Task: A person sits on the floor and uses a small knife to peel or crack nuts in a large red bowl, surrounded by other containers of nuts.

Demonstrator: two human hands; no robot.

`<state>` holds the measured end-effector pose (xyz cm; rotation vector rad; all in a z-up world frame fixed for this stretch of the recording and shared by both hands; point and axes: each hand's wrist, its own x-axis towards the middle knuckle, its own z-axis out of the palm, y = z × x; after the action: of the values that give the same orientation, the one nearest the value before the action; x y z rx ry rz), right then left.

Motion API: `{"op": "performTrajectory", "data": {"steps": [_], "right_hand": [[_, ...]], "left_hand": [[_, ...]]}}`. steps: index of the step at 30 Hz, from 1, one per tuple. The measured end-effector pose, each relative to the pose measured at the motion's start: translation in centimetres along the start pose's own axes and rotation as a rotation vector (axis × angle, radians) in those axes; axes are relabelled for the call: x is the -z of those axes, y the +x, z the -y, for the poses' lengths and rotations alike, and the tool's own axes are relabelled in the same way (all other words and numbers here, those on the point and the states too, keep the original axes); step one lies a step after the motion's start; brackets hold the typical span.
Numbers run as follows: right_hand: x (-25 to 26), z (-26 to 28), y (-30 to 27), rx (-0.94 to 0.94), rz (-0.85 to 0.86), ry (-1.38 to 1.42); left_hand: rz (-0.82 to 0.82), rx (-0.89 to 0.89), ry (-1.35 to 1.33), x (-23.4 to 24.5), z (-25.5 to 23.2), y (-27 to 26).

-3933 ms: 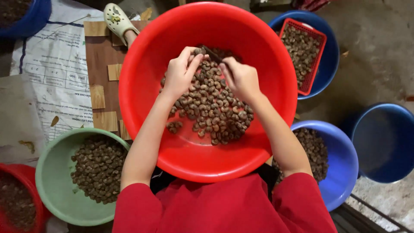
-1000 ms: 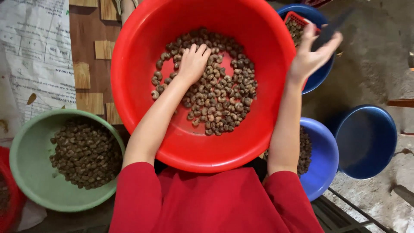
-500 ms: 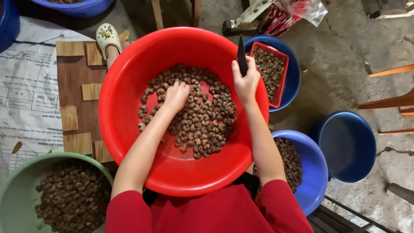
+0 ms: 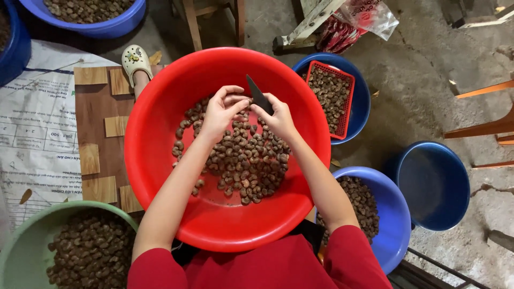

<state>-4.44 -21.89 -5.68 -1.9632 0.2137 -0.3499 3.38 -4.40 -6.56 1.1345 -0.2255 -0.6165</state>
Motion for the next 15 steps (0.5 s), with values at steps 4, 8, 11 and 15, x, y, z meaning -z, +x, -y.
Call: {"op": "performTrajectory", "data": {"steps": [4, 8, 11, 15], "right_hand": [[-0.2, 1.0, 0.0, -0.103, 0.059, 0.126], [-0.4, 0.0, 0.1, -0.221, 0.089, 0.253], [-0.3, 1.7, -0.2, -0.271, 0.095, 0.47], [-0.2, 3.7, -0.1, -0.28, 0.1, 0.566]], "left_hand": [[-0.051, -0.034, -0.044, 0.0, -0.5, -0.5], [-0.083, 0.017, -0.013, 0.2, 0.5, -0.1], [-0.055, 0.024, 0.009, 0.0, 0.4, -0.3], [-0.007, 0.018, 0.01, 0.1, 0.3, -0.4]]}}
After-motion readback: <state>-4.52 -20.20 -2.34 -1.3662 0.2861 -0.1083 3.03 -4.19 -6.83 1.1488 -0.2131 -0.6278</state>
